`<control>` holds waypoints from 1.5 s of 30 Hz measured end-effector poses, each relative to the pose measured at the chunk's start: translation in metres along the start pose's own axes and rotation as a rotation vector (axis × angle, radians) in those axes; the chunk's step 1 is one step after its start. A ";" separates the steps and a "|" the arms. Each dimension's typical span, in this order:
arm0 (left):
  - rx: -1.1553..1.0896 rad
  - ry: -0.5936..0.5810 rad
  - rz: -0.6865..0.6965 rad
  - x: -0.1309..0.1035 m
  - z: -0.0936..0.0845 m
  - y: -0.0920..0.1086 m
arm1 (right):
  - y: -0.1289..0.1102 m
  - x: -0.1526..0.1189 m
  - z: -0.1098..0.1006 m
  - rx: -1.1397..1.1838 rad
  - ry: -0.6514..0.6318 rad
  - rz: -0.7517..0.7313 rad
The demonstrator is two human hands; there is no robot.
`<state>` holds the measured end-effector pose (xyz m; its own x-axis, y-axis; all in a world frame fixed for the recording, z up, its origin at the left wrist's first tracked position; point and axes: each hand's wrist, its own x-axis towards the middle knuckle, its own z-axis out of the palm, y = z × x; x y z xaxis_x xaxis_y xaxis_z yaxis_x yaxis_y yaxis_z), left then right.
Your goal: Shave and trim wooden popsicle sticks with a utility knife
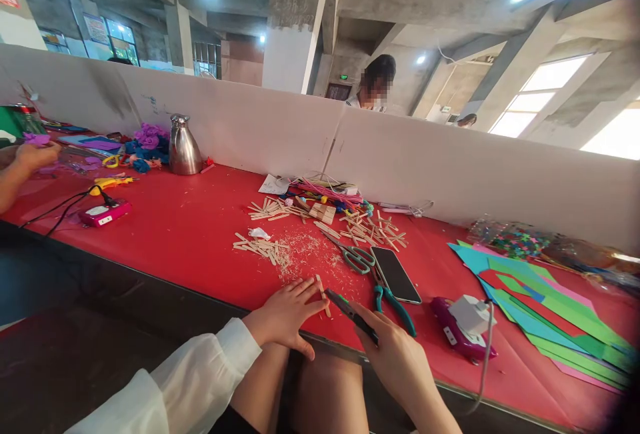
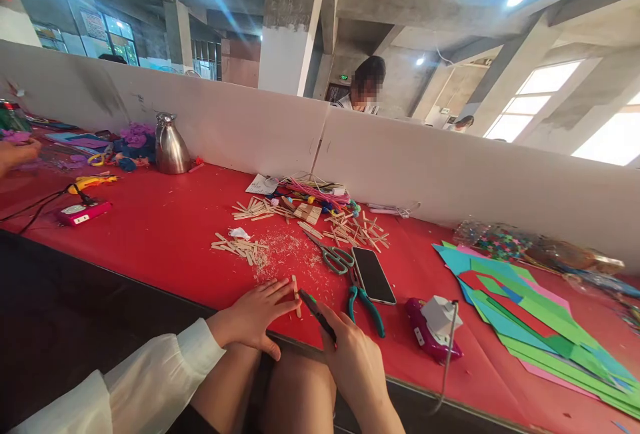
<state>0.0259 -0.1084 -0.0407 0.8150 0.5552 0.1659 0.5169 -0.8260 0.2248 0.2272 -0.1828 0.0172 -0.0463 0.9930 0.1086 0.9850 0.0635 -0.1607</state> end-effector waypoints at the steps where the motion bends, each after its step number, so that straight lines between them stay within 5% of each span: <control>1: 0.009 -0.001 -0.002 0.000 0.001 0.000 | 0.000 0.000 -0.001 -0.001 -0.009 0.002; 8: 0.074 0.006 0.005 0.000 0.007 -0.002 | -0.005 0.003 -0.005 -0.004 -0.064 0.034; 16: 0.123 0.004 0.002 0.003 0.010 -0.002 | -0.003 0.011 -0.002 0.247 -0.064 0.039; 29: 0.148 0.009 -0.010 0.001 0.002 0.004 | 0.021 0.003 0.031 0.746 -0.022 0.152; 45: 0.156 0.015 0.001 0.001 -0.001 0.006 | 0.015 -0.002 0.012 0.432 -0.010 0.095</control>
<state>0.0293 -0.1131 -0.0385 0.8124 0.5544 0.1807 0.5511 -0.8313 0.0728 0.2405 -0.1826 0.0028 0.0374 0.9972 0.0645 0.8253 0.0056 -0.5647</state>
